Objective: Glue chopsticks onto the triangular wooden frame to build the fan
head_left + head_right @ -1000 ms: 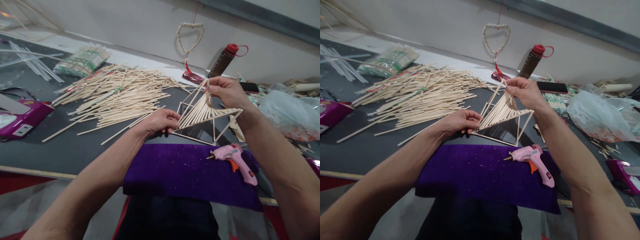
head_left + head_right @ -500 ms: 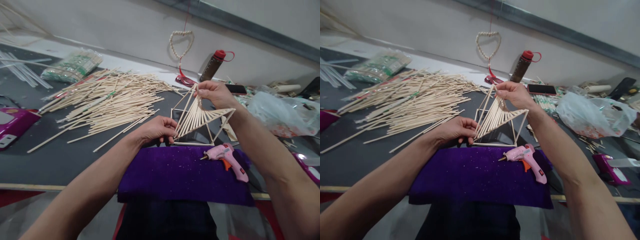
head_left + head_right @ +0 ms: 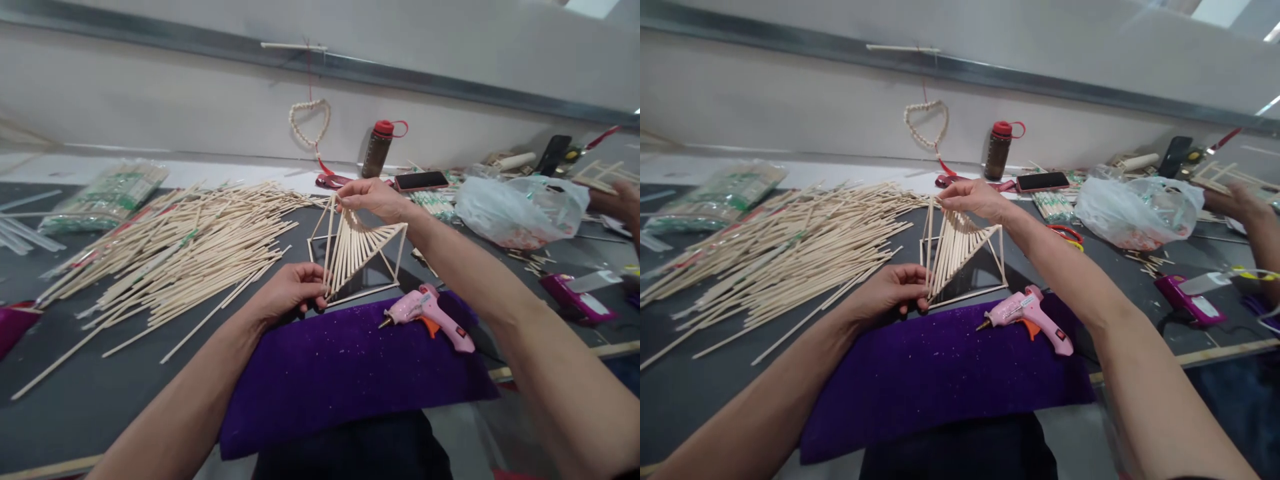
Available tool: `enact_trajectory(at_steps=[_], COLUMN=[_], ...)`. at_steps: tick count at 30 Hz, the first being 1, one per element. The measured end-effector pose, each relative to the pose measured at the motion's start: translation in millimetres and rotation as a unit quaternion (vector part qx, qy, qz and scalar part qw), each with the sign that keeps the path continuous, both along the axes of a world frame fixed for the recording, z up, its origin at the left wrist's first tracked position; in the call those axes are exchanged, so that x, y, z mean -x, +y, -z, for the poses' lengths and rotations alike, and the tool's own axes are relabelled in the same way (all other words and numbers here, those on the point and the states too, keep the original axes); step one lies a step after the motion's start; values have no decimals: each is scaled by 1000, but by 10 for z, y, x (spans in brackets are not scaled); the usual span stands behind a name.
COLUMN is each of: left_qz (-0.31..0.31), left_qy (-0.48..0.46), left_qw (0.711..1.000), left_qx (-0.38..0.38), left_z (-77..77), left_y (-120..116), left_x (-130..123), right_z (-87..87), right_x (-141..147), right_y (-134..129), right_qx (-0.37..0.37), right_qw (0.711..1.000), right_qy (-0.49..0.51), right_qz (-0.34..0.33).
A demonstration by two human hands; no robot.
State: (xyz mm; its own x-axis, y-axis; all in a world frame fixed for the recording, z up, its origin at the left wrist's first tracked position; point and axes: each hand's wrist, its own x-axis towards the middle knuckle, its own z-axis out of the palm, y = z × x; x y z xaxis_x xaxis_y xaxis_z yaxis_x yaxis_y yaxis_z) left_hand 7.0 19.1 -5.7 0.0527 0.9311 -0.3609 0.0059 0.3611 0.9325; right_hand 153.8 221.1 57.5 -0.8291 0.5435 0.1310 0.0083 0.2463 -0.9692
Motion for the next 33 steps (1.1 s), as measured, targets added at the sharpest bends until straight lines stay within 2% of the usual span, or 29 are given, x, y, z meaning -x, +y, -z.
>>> enact_trajectory(at_steps=[6,13,18,20,25,33], left_qz=[-1,-2,-3,-4,-4,-1], left_qy=[7,19,17,16,17,14], left_qw=[1000,1000,1000,1000,1000,1000], left_qx=[5,7,3,4,4,-11], left_z=[-12,-13,-12,-11,-9,23], left_y=[9,13,10,10,5,-2], left_x=[-1,-4,-2,0,-1,-7], right_z=[21,32,14,8,-30,-80], right_x=[-33,-31,-36,-74,-147,-182], right_y=[92,85,90,119,98,-31], right_qx=[66,61,17,-12,-93,-104], right_qw=[997,997,990,987,989,989], right_qy=[27,27,68,69,44,17], right_qz=[3,24,125,146,107,100])
